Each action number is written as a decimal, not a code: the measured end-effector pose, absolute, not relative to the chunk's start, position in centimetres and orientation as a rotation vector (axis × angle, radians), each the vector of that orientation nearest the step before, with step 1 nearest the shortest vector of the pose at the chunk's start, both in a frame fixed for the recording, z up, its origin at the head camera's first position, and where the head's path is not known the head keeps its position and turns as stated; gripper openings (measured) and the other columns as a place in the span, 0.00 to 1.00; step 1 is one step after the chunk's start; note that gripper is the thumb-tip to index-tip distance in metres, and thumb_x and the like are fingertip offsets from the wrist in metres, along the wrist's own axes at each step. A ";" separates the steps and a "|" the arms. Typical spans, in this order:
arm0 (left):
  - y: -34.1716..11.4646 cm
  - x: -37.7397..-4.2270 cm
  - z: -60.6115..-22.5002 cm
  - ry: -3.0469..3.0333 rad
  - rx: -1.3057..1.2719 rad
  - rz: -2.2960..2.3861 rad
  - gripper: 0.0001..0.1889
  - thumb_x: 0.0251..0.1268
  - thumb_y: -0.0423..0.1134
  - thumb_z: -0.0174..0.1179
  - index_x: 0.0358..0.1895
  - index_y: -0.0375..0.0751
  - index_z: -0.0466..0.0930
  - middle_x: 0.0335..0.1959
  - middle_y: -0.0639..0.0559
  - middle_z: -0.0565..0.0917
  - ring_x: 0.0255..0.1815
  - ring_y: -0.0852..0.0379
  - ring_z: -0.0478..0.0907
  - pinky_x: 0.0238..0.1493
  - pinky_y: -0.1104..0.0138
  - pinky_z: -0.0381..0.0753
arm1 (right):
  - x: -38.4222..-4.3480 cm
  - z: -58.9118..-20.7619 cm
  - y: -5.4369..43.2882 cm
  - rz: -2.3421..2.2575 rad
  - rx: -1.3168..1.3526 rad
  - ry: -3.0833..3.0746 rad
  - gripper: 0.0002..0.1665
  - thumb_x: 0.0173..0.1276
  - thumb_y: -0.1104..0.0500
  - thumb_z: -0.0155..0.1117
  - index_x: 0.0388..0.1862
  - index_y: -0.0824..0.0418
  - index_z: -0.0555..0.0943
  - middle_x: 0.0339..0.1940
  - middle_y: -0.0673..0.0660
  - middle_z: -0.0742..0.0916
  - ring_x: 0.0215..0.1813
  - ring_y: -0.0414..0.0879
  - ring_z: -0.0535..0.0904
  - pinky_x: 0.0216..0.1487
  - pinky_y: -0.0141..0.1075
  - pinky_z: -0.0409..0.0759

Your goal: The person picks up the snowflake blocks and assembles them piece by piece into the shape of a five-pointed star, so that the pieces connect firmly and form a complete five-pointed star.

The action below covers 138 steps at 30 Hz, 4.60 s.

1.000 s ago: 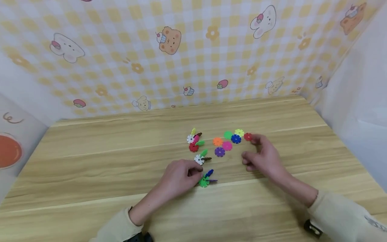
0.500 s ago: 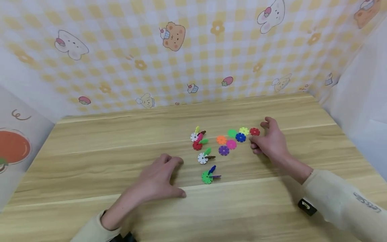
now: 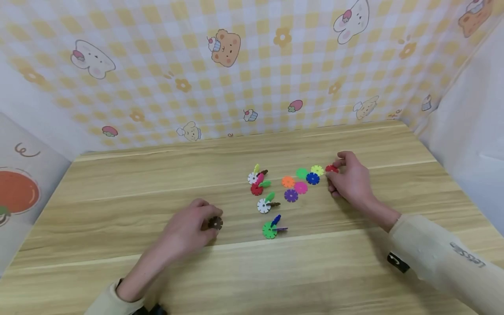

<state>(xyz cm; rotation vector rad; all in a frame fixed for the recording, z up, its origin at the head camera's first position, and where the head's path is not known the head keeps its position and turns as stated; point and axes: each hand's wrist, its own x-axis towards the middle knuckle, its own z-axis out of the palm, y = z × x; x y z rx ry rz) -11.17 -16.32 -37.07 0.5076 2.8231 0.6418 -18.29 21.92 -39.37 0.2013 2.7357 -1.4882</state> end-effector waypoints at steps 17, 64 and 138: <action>-16.9 -12.6 -36.9 2.687 0.504 0.760 0.10 0.51 0.30 0.69 0.34 0.49 0.83 0.27 0.59 0.79 0.31 0.60 0.73 0.35 0.64 0.73 | -18.3 -38.8 22.1 -1.464 0.261 2.573 0.28 0.74 0.64 0.60 0.67 0.77 0.65 0.46 0.64 0.78 0.25 0.38 0.81 0.29 0.37 0.87; -10.5 -7.7 -36.2 2.280 0.688 1.438 0.07 0.63 0.28 0.68 0.35 0.46 0.88 0.32 0.55 0.89 0.33 0.67 0.83 0.36 0.70 0.84 | -5.8 -36.9 12.1 -1.798 -0.013 1.754 0.21 0.75 0.55 0.63 0.37 0.76 0.83 0.26 0.51 0.83 0.25 0.41 0.80 0.31 0.36 0.85; -10.9 -11.7 -36.4 2.860 0.777 1.361 0.11 0.61 0.28 0.67 0.41 0.49 0.90 0.34 0.60 0.89 0.28 0.67 0.77 0.24 0.71 0.74 | -17.4 -39.3 18.1 -1.440 0.148 2.751 0.40 0.68 0.64 0.68 0.75 0.70 0.62 0.57 0.68 0.79 0.25 0.45 0.80 0.24 0.35 0.81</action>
